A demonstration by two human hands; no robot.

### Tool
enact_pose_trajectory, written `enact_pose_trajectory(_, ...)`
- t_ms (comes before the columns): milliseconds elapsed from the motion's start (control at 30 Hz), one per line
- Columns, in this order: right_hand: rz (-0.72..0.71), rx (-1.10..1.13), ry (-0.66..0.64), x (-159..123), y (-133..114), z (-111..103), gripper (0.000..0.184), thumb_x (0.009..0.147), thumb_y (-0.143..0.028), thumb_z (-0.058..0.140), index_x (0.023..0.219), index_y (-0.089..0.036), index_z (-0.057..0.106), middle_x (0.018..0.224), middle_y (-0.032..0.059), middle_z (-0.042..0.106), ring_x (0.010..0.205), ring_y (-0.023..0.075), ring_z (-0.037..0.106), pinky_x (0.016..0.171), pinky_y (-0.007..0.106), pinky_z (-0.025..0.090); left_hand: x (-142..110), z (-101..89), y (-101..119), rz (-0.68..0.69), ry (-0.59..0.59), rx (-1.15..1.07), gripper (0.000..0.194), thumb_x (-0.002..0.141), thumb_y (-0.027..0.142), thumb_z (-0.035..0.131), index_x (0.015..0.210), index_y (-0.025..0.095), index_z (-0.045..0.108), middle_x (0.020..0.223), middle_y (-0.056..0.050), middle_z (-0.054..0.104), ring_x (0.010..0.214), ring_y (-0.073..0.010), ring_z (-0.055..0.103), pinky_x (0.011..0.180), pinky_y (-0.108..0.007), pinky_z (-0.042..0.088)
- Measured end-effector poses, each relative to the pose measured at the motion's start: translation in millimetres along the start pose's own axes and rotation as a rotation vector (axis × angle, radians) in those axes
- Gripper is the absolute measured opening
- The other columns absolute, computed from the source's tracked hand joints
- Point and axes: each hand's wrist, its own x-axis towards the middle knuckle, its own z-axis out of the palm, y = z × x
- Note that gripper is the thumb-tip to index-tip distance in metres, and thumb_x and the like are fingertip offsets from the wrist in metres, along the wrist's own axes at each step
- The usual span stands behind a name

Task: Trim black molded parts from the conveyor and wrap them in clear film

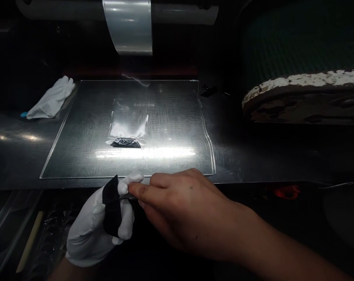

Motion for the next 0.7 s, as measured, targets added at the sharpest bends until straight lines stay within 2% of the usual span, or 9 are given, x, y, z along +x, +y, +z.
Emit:
enact_pose_trajectory(133,-0.005,0.021,-0.028,-2,1,-4,0.032,0.103,-0.015,0.056,0.13,-0.027,0.068,0.098,-0.0004,0.072,0.074,0.0125,0.063,0.059,0.025,0.043,2,3.1,0,-0.026,0.002,0.007,0.052,0.096,0.051,0.066,0.138,0.02,0.066,0.062,-0.002,0.068,0.041,-0.0053,0.045,0.043,-0.014,0.042)
enact_pose_trajectory(300,-0.006,0.033,-0.031,-4,1,-1,0.035,0.106,-0.017,0.052,0.139,-0.023,0.065,0.095,0.0004,0.07,0.071,0.0122,0.06,0.059,0.026,0.043,1,6.1,0,-0.009,0.014,0.001,0.037,0.098,0.048,0.064,0.124,0.023,0.071,0.062,-0.002,0.07,0.044,-0.0068,0.053,0.045,-0.013,0.043)
enact_pose_trajectory(500,0.007,0.053,-0.024,-8,2,3,0.033,0.106,-0.017,0.051,0.134,-0.024,0.066,0.089,-0.0003,0.067,0.069,0.0125,0.058,0.06,0.026,0.042,-1,10.2,-2,-0.012,0.037,-0.007,0.041,0.097,0.05,0.066,0.127,0.023,0.072,0.062,-0.003,0.071,0.044,-0.0071,0.055,0.045,-0.012,0.042)
enact_pose_trajectory(700,0.042,0.058,-0.042,-11,3,4,0.032,0.105,-0.017,0.052,0.133,-0.025,0.067,0.088,0.0002,0.068,0.07,0.0143,0.061,0.062,0.027,0.047,1,10.3,-2,-0.067,0.055,-0.014,0.047,0.095,0.053,0.068,0.13,0.021,0.071,0.062,-0.005,0.071,0.046,-0.0075,0.057,0.045,-0.011,0.041)
